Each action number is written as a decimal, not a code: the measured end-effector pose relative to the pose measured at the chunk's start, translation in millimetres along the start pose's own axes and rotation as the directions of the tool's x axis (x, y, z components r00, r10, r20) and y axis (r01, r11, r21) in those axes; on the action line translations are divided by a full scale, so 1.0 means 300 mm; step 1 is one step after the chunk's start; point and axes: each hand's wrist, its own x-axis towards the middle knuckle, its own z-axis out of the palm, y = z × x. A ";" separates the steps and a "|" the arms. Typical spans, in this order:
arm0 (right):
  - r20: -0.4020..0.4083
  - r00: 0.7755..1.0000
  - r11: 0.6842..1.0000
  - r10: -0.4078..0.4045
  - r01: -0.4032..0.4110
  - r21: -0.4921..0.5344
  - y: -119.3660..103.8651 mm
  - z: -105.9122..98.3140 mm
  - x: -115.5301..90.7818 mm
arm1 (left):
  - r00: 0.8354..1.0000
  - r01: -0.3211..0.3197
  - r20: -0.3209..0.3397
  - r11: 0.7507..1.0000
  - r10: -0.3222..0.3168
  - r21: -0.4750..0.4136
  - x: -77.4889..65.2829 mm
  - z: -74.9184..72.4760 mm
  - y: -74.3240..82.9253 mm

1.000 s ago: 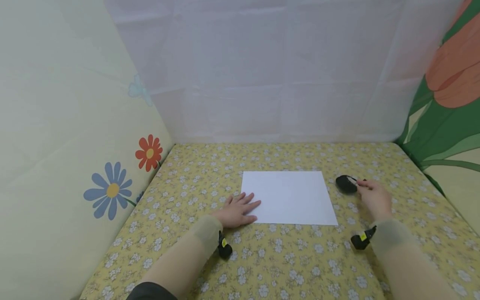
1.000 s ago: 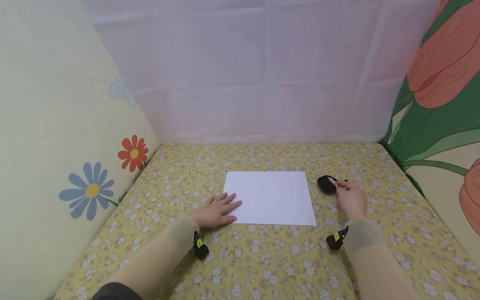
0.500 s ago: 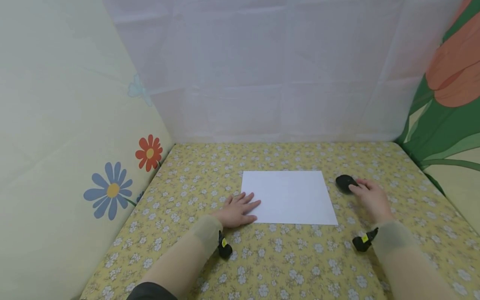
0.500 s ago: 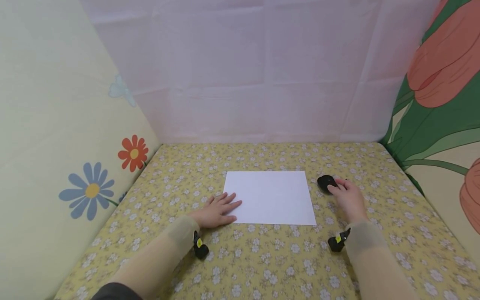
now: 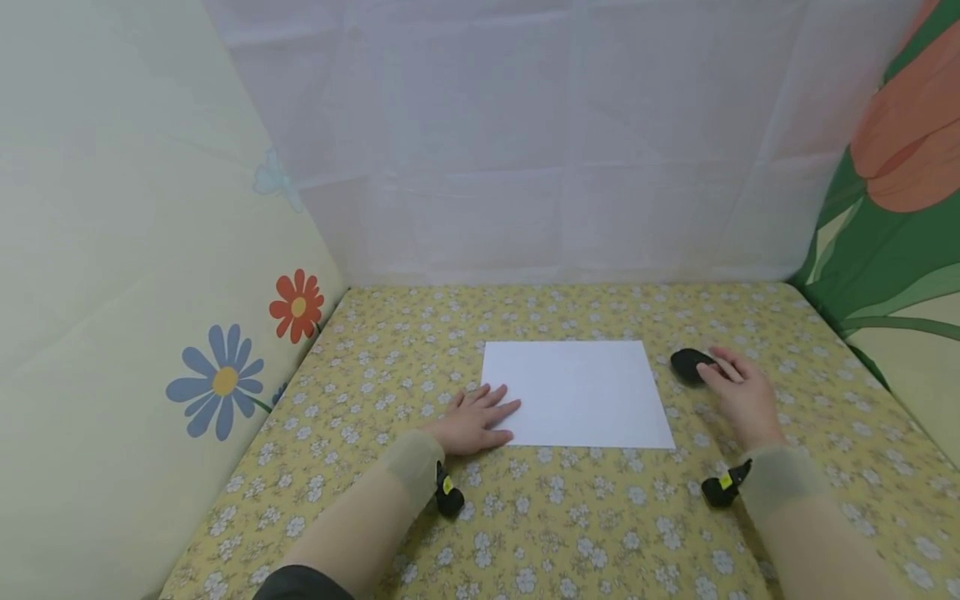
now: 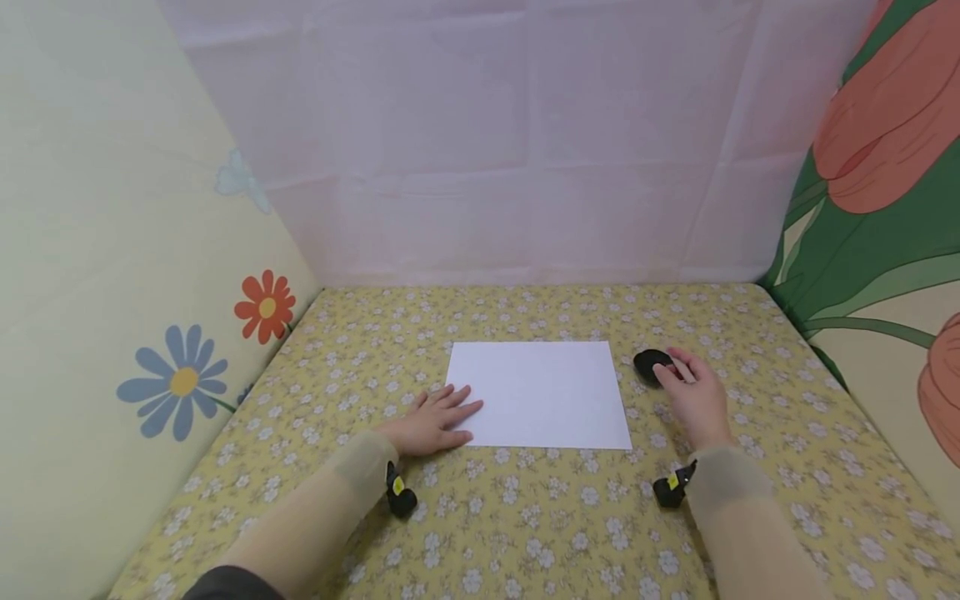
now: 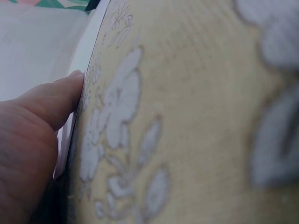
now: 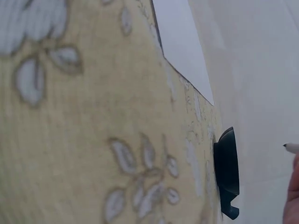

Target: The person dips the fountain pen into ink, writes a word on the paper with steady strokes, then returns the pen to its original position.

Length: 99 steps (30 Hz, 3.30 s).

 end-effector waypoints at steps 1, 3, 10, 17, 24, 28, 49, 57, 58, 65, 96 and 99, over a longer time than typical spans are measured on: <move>-0.018 1.000 1.000 -0.008 0.008 0.001 0.004 0.003 0.000 | 1.000 -0.001 0.000 1.000 0.001 -0.001 0.000 0.001 0.000; -0.047 0.998 0.999 -0.033 0.034 0.010 0.012 0.007 0.003 | 1.000 -0.002 -0.003 1.000 0.002 0.000 0.002 0.002 -0.001; -0.166 0.985 0.999 0.044 -0.047 -0.009 -0.006 0.017 -0.018 | 1.000 -0.002 -0.010 1.000 0.002 0.008 0.004 0.006 -0.005; -0.220 0.957 0.978 0.189 -0.164 0.129 -0.012 0.021 -0.012 | 1.000 -0.001 -0.012 1.000 0.001 0.009 0.002 0.006 -0.002; -0.210 0.975 0.979 0.080 -0.037 0.200 0.008 0.027 -0.010 | 1.000 -0.005 -0.020 1.000 0.005 0.012 0.003 0.008 -0.002; -0.210 0.977 0.977 0.031 0.015 0.214 0.009 0.043 -0.013 | 1.000 0.002 -0.014 1.000 -0.002 0.007 0.004 0.007 -0.002; 0.049 0.997 0.936 -0.067 0.046 0.348 -0.069 0.274 -0.019 | 1.000 0.017 -0.011 1.000 -0.017 0.020 0.012 0.013 -0.009; 0.130 0.989 0.975 -0.070 0.040 0.220 -0.120 0.369 -0.012 | 1.000 0.020 -0.007 1.000 -0.020 0.017 0.012 0.017 -0.010; 0.131 0.990 0.976 -0.056 0.027 0.215 -0.124 0.379 -0.012 | 1.000 0.020 -0.006 1.000 -0.020 0.016 0.011 0.017 -0.010; 0.179 0.982 0.940 -0.057 -0.008 0.342 -0.141 0.422 -0.013 | 1.000 0.012 -0.006 1.000 -0.012 0.007 0.005 0.002 0.003; 0.224 0.972 0.985 0.072 -0.105 0.138 -0.144 0.540 0.005 | 0.999 0.036 -0.002 0.999 -0.036 0.034 0.011 0.002 0.003; 0.224 0.973 0.988 0.063 -0.093 0.126 -0.134 0.545 0.007 | 0.999 0.033 -0.002 0.999 -0.033 0.035 0.011 0.002 0.002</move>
